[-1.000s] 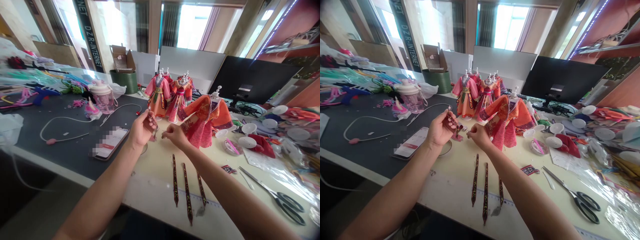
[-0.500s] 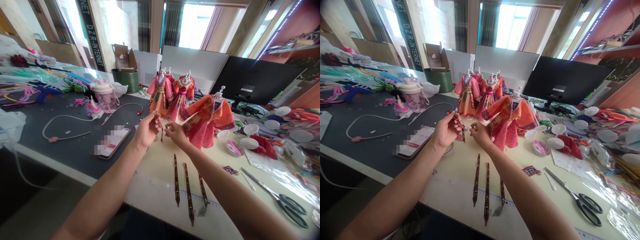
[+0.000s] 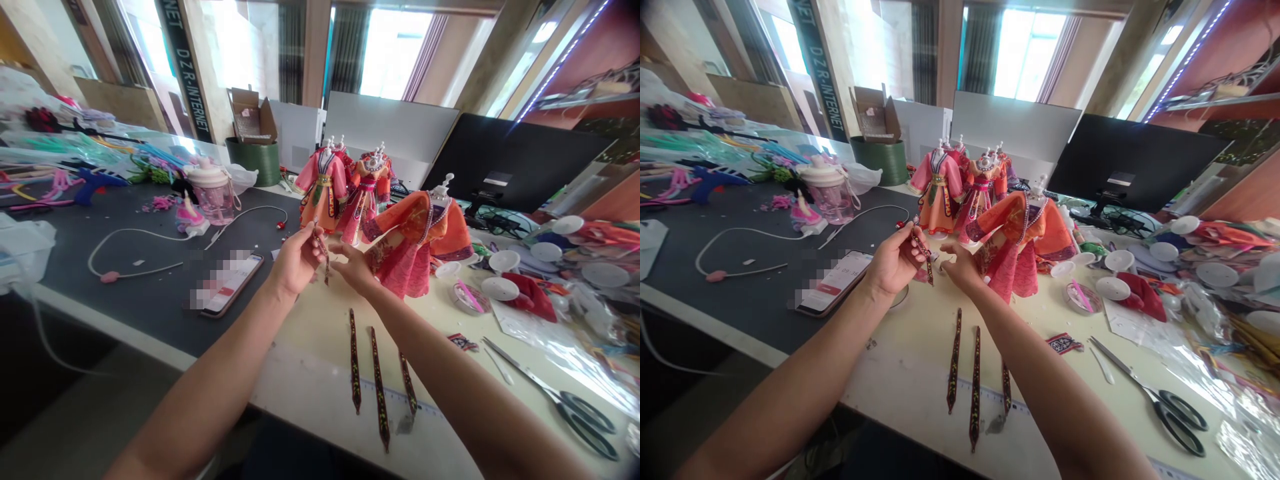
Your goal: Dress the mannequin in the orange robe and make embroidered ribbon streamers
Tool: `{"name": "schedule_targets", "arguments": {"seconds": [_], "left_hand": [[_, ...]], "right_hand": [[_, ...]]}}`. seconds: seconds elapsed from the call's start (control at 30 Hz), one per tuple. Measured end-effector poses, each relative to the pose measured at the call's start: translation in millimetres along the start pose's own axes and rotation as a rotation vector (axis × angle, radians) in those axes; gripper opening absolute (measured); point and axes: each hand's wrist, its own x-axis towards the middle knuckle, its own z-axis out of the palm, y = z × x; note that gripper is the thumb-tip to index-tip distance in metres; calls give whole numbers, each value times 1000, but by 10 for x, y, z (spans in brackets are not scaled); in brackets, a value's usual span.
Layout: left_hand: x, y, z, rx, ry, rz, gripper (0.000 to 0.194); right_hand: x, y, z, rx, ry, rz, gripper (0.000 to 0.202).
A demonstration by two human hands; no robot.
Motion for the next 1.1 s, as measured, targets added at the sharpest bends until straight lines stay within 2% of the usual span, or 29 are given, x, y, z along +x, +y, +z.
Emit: {"name": "schedule_targets", "arguments": {"seconds": [0.13,0.2,0.33,0.4,0.5,0.63,0.77,0.97,1.1], "left_hand": [[13,-5,-8,15,3,5,20],[13,-51,-13,48,-10,-2,21],[-39,-262,0,220,-68,-42,23],[-92,-394,24,321,-109,-49,24],[-179,-552,70,403,-165,-74,28],[-253,-655,109,417,-172,-96,32],[-287,-709,125,450,-170,-83,34],[-332,-776,138,679,-214,36,39],[-345,-783,140,788,-274,80,41]], "right_hand": [[-13,-83,6,103,-16,-12,10],[-45,-143,-6,156,18,-6,20],[-232,-340,-98,291,85,-6,40],[-379,-451,-183,461,75,23,41],[-600,-557,-324,533,40,98,36],[-815,-552,-460,550,121,117,24],[-950,-513,-506,629,149,162,19],[-1031,-516,-512,727,128,160,11],[-1044,-500,-530,731,163,177,8]]}}
